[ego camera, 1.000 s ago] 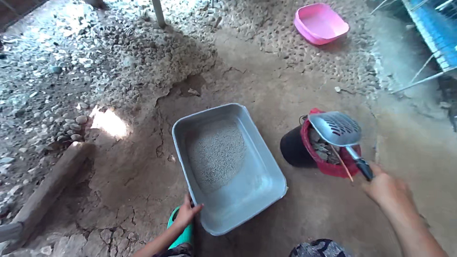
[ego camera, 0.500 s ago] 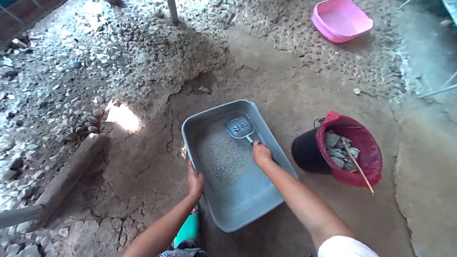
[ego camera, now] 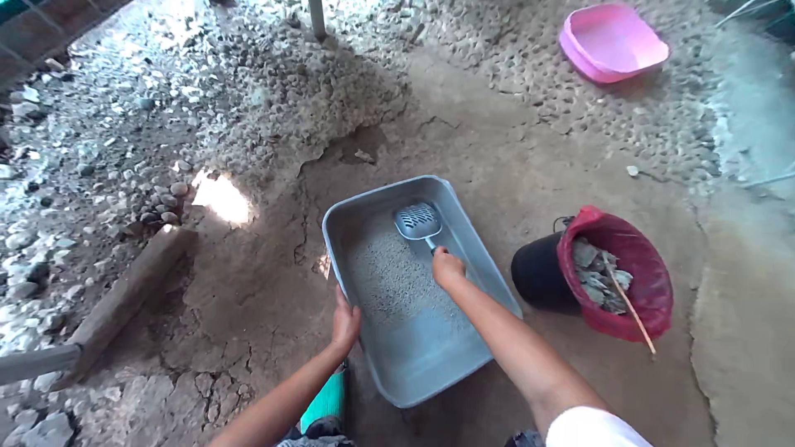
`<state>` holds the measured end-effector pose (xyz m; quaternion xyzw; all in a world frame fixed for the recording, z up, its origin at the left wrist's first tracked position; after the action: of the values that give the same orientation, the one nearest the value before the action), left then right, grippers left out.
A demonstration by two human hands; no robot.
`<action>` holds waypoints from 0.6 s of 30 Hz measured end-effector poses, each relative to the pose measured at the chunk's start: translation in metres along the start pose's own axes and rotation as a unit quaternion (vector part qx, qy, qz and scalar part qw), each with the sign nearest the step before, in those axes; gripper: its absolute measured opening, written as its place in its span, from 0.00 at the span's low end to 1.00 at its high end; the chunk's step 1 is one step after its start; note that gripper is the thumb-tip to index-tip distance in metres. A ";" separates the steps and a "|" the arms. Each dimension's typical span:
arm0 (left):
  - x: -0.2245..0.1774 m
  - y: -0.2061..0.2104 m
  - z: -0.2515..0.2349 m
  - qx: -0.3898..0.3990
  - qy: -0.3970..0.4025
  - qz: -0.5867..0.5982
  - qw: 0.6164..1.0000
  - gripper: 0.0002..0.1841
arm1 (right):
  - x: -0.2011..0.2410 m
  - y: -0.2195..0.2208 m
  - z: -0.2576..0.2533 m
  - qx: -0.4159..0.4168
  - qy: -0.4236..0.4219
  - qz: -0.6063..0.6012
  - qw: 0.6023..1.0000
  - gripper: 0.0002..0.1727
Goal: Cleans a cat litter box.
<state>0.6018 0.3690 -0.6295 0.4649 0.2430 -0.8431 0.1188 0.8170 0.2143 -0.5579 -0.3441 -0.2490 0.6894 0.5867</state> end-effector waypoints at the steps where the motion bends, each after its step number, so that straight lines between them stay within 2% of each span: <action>1: 0.002 0.006 0.010 0.029 0.008 0.007 1.000 0.47 | -0.007 0.009 0.012 0.011 -0.005 0.002 1.000 0.27; 4: 0.020 0.014 0.042 0.155 -0.007 0.049 0.987 0.52 | -0.054 0.045 0.060 0.088 -0.027 0.037 0.995 0.34; 5: 0.024 0.011 0.045 0.153 -0.034 0.092 0.983 0.48 | -0.072 0.055 0.068 0.124 -0.033 0.016 0.992 0.37; 7: 0.023 -0.003 0.032 0.063 -0.118 0.199 0.971 0.43 | -0.088 0.074 0.071 0.156 -0.026 -0.110 0.981 0.37; 9: 0.014 -0.017 0.015 -0.001 -0.135 0.240 0.961 0.51 | -0.071 0.094 0.063 0.147 -0.003 -0.297 0.943 0.34; 10: 0.005 -0.018 0.006 0.005 -0.140 0.233 0.962 0.54 | -0.052 0.098 0.050 0.137 0.005 -0.378 0.916 0.32; 12: -0.018 -0.018 0.001 0.028 -0.165 0.181 0.969 0.54 | -0.003 0.096 0.024 0.116 0.010 -0.487 0.866 0.29; 13: -0.030 -0.019 0.006 0.041 -0.181 0.157 0.970 0.53 | 0.021 0.095 0.018 0.111 0.011 -0.516 0.849 0.29; 15: -0.027 -0.016 0.004 0.053 -0.185 0.149 0.970 0.52 | 0.060 0.096 0.021 0.125 0.014 -0.530 0.839 0.29; 18: -0.003 -0.011 0.000 0.056 -0.180 0.151 0.970 0.55 | 0.065 0.113 0.050 0.166 -0.006 -0.467 0.868 0.31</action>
<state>0.5992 0.3782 -0.6238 0.3431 0.0972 -0.8973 0.2603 0.7020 0.2603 -0.6225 -0.0811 -0.2660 0.3681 0.8872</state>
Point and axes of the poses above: each hand's wrist, its own z-axis away from the middle knuckle, its own y-axis out of the palm, x = y × z, the point moved 5 cm from there along -z, towards the middle knuckle, and after that the axes turned 7 degrees about y, right-handed, at the moved point
